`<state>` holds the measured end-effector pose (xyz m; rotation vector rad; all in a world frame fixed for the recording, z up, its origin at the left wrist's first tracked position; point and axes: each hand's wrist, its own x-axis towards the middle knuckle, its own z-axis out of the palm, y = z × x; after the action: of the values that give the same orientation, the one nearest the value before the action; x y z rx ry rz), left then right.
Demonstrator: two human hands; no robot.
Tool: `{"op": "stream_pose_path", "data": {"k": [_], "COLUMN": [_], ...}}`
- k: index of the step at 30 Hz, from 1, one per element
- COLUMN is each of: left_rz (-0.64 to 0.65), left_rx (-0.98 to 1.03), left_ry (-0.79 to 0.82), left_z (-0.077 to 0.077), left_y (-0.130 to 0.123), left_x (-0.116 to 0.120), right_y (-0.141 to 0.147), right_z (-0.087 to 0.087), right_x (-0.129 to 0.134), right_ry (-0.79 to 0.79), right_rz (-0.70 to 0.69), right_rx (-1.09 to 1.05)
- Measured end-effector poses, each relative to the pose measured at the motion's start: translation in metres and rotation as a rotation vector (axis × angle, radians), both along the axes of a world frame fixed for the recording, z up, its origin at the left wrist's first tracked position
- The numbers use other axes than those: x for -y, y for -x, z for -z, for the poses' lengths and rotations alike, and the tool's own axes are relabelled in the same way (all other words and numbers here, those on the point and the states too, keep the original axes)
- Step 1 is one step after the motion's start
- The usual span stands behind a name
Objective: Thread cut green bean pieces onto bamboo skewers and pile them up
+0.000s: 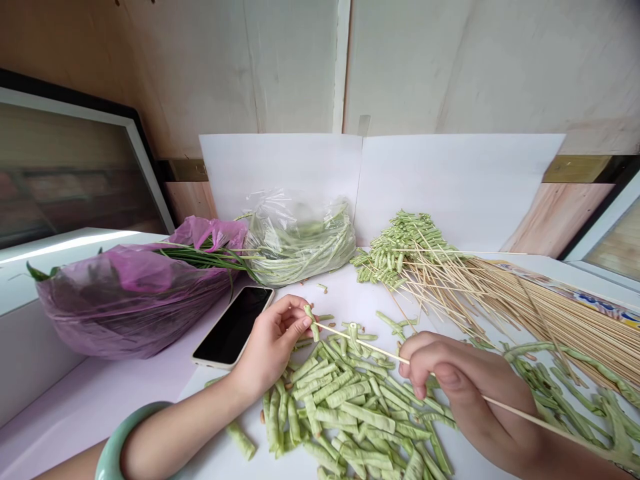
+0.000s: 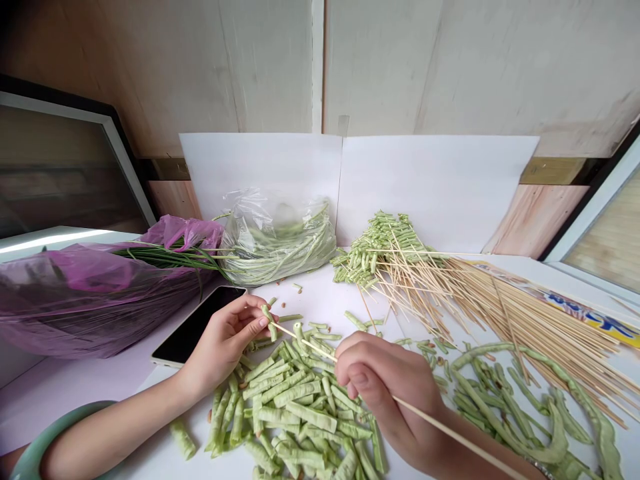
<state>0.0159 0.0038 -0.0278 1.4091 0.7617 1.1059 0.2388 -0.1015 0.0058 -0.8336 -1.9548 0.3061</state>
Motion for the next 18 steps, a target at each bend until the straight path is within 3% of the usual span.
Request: {"op": "stream_pose_path", "data": {"k": [10,18], "left_rz": [-0.079,0.018], "left_rx": [0.034,0.181], "left_ry": [0.065,0.250], "left_z": [-0.0009,0.0024], "left_y": [-0.0020,-0.0038], "left_x": [0.0042,0.0064], "right_y": [0.0015,0.0019], "right_z": [0.0054,0.0099], "right_x": [-0.0008,-0.0005], "right_ry": [-0.103,-0.169], "right_rz": [-0.091,-0.011], "right_rx": [0.145,0.218]}}
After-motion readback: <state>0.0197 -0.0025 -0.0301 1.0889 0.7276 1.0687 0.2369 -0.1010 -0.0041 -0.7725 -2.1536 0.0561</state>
